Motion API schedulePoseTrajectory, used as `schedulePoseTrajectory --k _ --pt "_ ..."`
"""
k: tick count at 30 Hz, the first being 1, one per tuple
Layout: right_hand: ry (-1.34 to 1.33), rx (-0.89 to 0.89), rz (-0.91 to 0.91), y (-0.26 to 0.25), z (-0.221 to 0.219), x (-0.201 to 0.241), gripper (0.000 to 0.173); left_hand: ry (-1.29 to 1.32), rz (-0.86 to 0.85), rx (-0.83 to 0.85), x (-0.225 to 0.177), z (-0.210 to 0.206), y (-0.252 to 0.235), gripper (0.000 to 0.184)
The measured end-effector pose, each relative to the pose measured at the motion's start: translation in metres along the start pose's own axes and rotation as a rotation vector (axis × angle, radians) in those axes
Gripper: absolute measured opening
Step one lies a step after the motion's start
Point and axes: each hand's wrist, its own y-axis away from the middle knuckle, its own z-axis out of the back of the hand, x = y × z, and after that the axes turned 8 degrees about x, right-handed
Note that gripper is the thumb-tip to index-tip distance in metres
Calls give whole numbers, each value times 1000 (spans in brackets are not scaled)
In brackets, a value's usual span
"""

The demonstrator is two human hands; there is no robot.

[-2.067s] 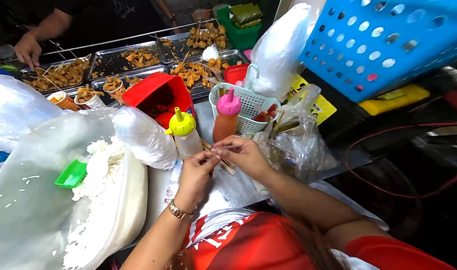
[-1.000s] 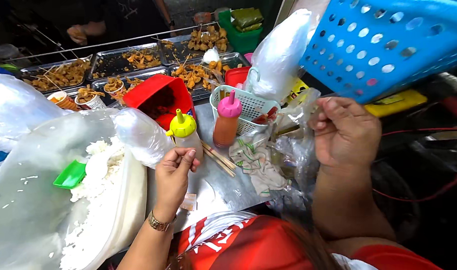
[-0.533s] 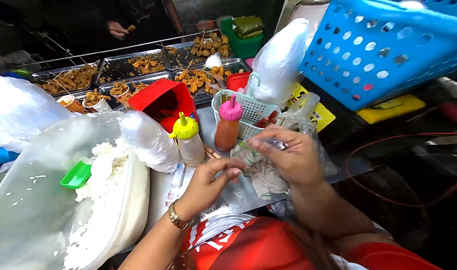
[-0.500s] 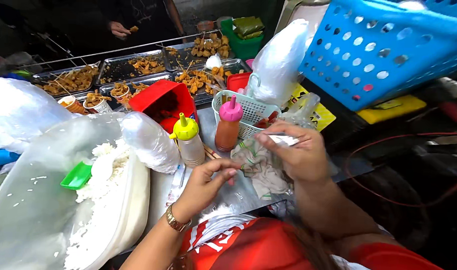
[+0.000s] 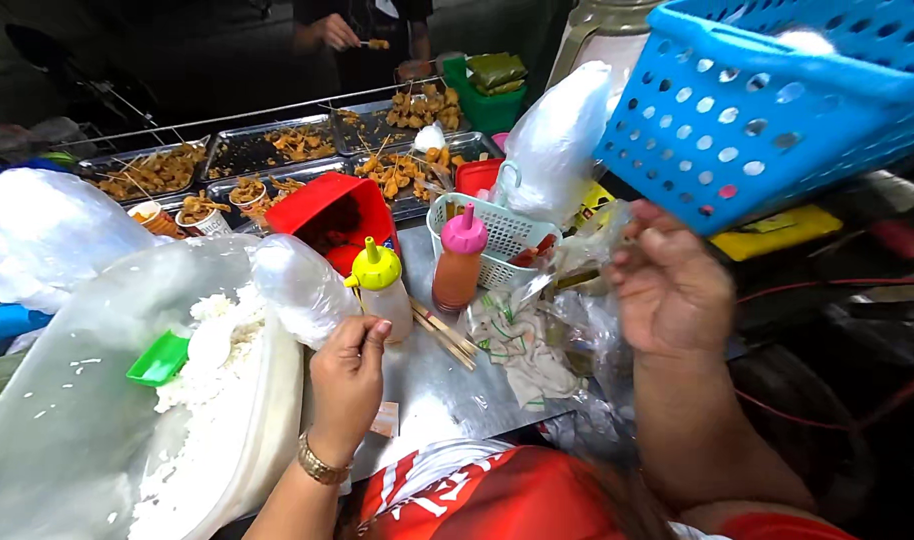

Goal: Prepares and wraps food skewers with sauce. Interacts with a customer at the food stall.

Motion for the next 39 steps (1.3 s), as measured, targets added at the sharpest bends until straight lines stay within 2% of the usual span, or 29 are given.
schedulePoseTrajectory --k 1,3,5,7,8,10,13,15,17,18,20,21,23,26,27,29,31,32,34,36,38,39 --pt "71 -9 138 -2 2 2 31 -95 -50 12 -2 -3 0 27" --pt "183 187 309 3 -4 5 26 -151 -121 56 -5 -12 1 32" --pt "210 545 215 14 -25 1 25 -49 -162 146 -10 -22 3 28" --pt "231 845 26 27 -50 -13 43 76 -175 234 -14 -26 2 19" --pt "244 918 -40 32 -60 -21 45 109 -175 255 -16 -25 1 14" --pt "229 964 -121 37 -72 -29 35 113 -170 250 -17 -18 -2 12" --pt "154 931 -162 39 -80 -32 21 189 -111 174 -17 -8 -6 14" --pt "113 882 -130 39 -84 -32 20 448 -59 136 -16 -8 -7 12" --pt "102 791 -71 41 -88 -33 20 709 -6 171 -13 -13 -5 39" --pt "117 753 -32 43 -90 -34 21 789 27 159 -13 -17 -3 41" --pt "167 719 60 49 -93 -41 24 853 107 33 -16 -25 1 12" --pt "190 724 93 53 -94 -44 25 857 148 -33 -18 -27 1 6" --pt "232 756 136 61 -94 -52 25 888 203 -127 -22 -23 -2 14" --pt "350 827 84 66 -86 -62 30 949 158 -158 -24 -14 -7 11" --pt "417 796 20 63 -82 -62 32 946 132 -161 -24 -10 -9 9" --pt "496 531 -64 50 -76 -72 41 921 97 -144 -24 -2 -11 7" --pt "521 265 -128 31 -74 -86 57 881 126 -89 -26 1 -13 6" --pt "521 208 -185 24 -76 -92 67 851 148 -50 -26 1 -14 8" --pt "535 187 -264 16 -85 -107 83 762 147 20 -25 -4 -14 16" --pt "594 192 -277 13 -96 -121 93 678 74 48 -20 -8 -13 13" --pt "640 176 -216 11 -100 -133 93 702 51 26 -19 -10 -12 4" --pt "631 165 -166 12 -99 -137 90 743 66 19 -20 -9 -12 6"
